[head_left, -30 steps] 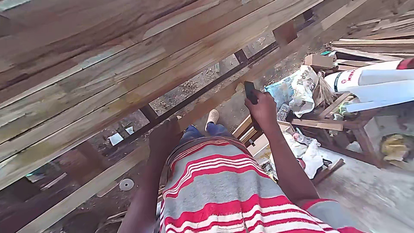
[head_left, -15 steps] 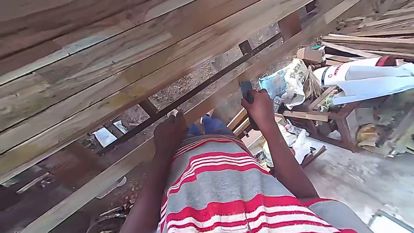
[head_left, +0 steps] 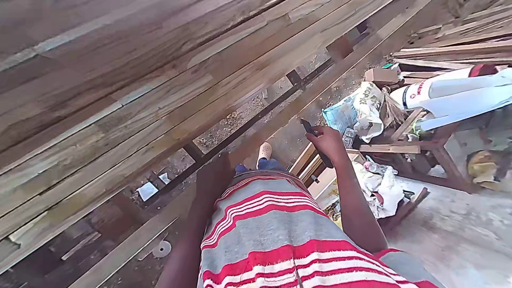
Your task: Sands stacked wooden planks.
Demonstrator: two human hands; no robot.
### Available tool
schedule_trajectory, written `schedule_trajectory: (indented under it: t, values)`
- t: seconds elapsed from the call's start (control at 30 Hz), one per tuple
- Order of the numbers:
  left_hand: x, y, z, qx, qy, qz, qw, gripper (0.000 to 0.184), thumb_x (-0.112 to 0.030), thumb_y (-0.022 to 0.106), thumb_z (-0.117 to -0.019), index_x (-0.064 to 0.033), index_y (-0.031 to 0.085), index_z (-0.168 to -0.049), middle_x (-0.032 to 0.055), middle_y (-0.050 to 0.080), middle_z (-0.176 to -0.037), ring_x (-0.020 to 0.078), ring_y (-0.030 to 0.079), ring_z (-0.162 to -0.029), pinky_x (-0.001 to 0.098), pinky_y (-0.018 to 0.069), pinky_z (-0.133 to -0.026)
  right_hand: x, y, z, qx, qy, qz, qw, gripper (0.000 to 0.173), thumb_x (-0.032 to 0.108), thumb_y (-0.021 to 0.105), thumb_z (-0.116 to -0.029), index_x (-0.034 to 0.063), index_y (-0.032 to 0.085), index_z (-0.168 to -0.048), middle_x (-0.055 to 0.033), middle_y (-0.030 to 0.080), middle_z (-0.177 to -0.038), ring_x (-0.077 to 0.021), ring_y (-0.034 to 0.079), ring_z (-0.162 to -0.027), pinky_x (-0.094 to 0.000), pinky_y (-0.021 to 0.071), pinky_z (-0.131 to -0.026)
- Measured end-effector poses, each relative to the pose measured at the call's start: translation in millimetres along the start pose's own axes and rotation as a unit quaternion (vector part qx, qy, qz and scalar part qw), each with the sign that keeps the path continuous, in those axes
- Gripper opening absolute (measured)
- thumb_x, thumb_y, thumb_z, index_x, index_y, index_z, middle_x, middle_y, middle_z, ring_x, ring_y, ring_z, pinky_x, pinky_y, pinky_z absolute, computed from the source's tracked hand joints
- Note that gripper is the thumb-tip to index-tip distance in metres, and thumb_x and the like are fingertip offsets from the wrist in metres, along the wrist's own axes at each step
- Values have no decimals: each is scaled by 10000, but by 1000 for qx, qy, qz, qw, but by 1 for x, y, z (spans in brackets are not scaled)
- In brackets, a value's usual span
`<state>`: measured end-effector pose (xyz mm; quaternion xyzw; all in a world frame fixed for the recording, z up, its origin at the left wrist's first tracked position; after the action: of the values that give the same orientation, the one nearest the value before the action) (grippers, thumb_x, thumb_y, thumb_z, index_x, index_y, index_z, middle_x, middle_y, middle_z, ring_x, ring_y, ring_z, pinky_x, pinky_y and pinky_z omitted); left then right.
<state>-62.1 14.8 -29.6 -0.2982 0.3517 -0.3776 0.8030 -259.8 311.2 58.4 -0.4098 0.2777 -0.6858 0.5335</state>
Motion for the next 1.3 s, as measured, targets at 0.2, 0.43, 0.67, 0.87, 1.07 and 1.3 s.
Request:
schedule_trajectory:
  t: [0.2,0.43,0.67,0.87,1.07,1.3]
  values:
    - [28,7,-36,132,38,111,984,751,-401,773,-905,-15,470,-1475,300,629,-1253,465,610,-1182,669,448,-1011,-23,8,-13,27,17,-291,956,374,316,535,-1088,97,620,-1379,-126,686,-1017,-159,626,-666,-323,541,-606]
    - [31,1,-35,215,-9,310,926,476,-218,700,-976,-85,528,-1399,52,607,-892,87,541,-642,272,492,-619,-16,11,-14,58,-4,-388,920,361,276,438,-1122,63,591,-1370,-89,681,-981,-113,624,-609,-249,535,-530]
    - [37,-15,-42,129,61,152,978,539,-401,765,-926,-72,628,-1330,201,699,-1158,361,669,-1085,623,492,-964,-9,29,-18,85,-55,-390,915,373,272,391,-1126,89,568,-1399,-63,697,-1038,-105,640,-622,-247,551,-536]
    - [2,-24,-6,-173,-12,87,981,568,-490,659,-967,-86,640,-1366,186,686,-1274,383,656,-1179,608,503,-988,3,38,-9,109,-83,-336,932,403,308,393,-1099,86,533,-1404,-31,683,-1020,-100,651,-698,-289,572,-593]
    - [4,-37,-17,-153,-7,89,984,565,-569,621,-968,-39,685,-1153,179,721,-1043,361,702,-1016,570,555,-857,2,49,-19,198,-107,-378,898,374,303,230,-1094,142,456,-1345,67,678,-1004,-43,649,-660,-204,548,-539]
    - [14,-38,-34,-16,-13,149,989,617,-557,435,-1060,-4,709,-1040,208,714,-1046,384,684,-1055,640,523,-865,-5,49,-27,253,-100,-375,886,410,313,145,-1097,159,447,-1328,76,703,-1008,-34,668,-670,-187,552,-539]
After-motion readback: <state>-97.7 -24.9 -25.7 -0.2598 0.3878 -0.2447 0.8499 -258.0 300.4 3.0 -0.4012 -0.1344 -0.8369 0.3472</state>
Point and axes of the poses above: each hand's wrist, its own z-axis away from the middle knuckle, its own y-axis out of the palm, x = y × z, the point moved 9 cm from there along -z, towards the middle knuckle
